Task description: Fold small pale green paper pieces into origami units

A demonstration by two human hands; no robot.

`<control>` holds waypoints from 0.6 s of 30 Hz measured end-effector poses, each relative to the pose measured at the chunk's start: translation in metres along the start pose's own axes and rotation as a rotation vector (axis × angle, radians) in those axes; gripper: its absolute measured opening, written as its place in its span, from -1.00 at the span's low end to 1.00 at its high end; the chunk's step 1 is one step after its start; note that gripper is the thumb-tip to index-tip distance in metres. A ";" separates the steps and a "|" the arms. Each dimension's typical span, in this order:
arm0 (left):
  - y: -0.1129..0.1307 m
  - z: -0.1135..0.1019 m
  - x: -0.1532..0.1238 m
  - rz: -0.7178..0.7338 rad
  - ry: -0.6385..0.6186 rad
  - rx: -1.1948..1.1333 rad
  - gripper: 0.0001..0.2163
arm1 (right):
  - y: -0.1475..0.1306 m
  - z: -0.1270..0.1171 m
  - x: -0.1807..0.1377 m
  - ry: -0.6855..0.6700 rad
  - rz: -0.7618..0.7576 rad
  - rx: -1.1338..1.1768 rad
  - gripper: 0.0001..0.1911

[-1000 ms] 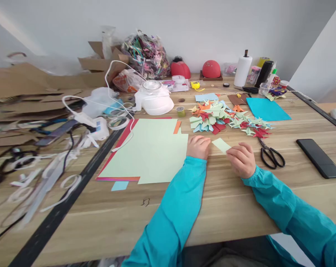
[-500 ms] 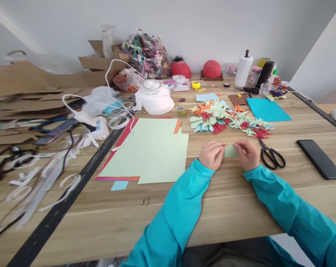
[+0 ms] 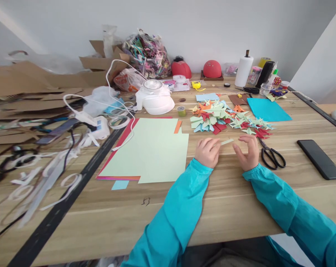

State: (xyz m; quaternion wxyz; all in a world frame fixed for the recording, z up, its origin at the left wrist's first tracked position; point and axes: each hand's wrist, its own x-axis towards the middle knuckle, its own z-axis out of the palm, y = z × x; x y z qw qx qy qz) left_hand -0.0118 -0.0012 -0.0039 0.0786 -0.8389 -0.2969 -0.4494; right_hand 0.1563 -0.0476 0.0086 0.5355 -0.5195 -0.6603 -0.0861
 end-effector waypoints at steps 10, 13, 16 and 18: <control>0.011 0.001 0.004 0.186 -0.080 0.093 -0.82 | -0.001 0.002 -0.001 -0.237 -0.481 -0.294 -0.92; 0.011 0.002 0.004 0.181 -0.081 0.080 -0.80 | 0.000 0.002 0.000 -0.254 -0.507 -0.323 -0.87; 0.013 0.003 0.004 0.157 -0.072 0.062 -0.77 | 0.001 0.002 -0.001 -0.307 -0.489 -0.315 -0.83; 0.013 0.004 0.003 0.157 -0.046 0.054 -0.76 | 0.002 0.001 -0.001 -0.340 -0.468 -0.299 -0.82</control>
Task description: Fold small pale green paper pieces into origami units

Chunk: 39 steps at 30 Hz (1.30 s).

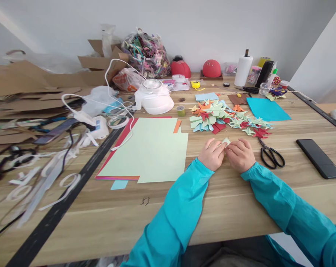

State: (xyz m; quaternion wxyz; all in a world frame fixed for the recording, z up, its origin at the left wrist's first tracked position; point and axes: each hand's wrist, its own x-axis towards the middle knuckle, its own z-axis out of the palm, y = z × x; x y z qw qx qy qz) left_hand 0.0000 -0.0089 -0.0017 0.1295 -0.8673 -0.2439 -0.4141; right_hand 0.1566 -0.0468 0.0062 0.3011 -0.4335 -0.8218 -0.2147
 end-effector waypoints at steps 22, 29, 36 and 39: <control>-0.024 -0.007 -0.006 -0.060 0.042 -0.030 -0.78 | 0.023 0.004 -0.004 0.130 0.179 0.069 -0.83; -0.006 -0.005 0.001 0.013 -0.099 -0.010 -0.79 | 0.013 0.008 -0.004 0.019 0.038 0.065 -0.81; -0.010 -0.008 0.001 0.070 -0.150 0.045 -0.82 | 0.014 0.009 -0.005 0.003 0.046 0.078 -0.81; -0.018 -0.011 -0.001 0.085 -0.123 0.088 -0.83 | 0.017 0.010 -0.006 0.046 0.087 0.073 -0.83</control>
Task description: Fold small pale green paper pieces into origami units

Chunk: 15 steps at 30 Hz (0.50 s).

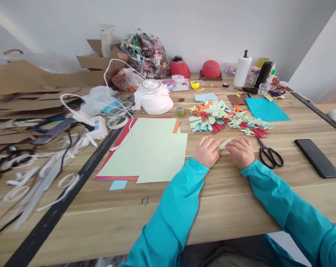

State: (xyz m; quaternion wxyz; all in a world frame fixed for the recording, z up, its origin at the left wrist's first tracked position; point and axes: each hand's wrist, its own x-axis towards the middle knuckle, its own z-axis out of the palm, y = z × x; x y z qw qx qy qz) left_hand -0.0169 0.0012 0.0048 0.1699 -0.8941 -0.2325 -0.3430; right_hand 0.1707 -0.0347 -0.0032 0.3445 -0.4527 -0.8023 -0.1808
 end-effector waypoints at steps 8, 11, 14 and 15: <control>-0.016 0.000 -0.006 -0.069 0.019 0.069 -0.82 | 0.004 -0.001 0.001 0.060 0.106 -0.027 -0.88; -0.025 -0.001 -0.010 -0.125 0.055 0.064 -0.81 | 0.009 -0.002 -0.001 0.105 0.156 -0.033 -0.88; -0.030 -0.004 -0.013 -0.232 0.117 0.022 -0.81 | 0.014 -0.003 -0.002 0.169 0.204 -0.052 -0.89; -0.028 -0.005 -0.012 -0.282 0.147 -0.007 -0.82 | 0.014 -0.003 -0.001 0.174 0.200 -0.063 -0.89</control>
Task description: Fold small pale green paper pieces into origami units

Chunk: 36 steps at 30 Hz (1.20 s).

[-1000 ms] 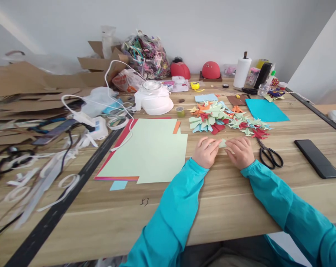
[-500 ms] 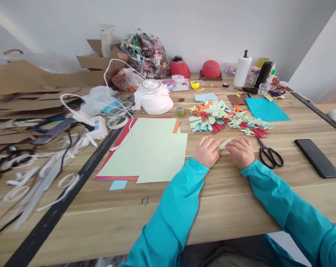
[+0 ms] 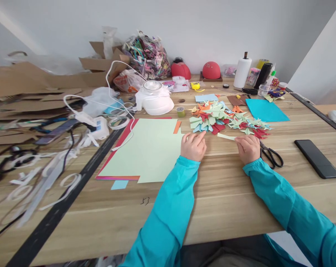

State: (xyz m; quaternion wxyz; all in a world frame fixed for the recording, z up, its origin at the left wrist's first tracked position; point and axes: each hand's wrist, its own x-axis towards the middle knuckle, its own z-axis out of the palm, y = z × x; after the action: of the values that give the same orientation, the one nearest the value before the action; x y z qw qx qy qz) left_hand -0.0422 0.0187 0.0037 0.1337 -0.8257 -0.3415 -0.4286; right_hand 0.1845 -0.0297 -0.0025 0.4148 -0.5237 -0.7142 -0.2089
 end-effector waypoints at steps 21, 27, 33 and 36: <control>0.039 0.019 0.009 -1.344 0.146 -1.446 -0.71 | -0.020 -0.003 0.001 -0.043 -0.069 0.147 -0.92; 0.045 0.015 0.011 -1.363 0.089 -1.563 -0.71 | -0.022 0.004 0.000 -0.343 0.459 0.671 -0.75; 0.051 0.016 0.009 -1.312 0.034 -1.547 -0.73 | -0.026 0.007 0.001 -0.464 0.714 1.030 -0.64; 0.045 0.015 0.010 -1.355 0.110 -1.510 -0.71 | -0.026 0.006 0.001 -0.469 0.761 1.035 -0.63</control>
State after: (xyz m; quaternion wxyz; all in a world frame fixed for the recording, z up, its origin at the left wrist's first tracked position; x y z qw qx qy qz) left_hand 0.0011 -0.0019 0.0063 -0.6782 -0.3063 -0.3711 -0.5555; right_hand 0.1581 -0.0343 -0.0018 0.4907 -0.5040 -0.5593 0.4386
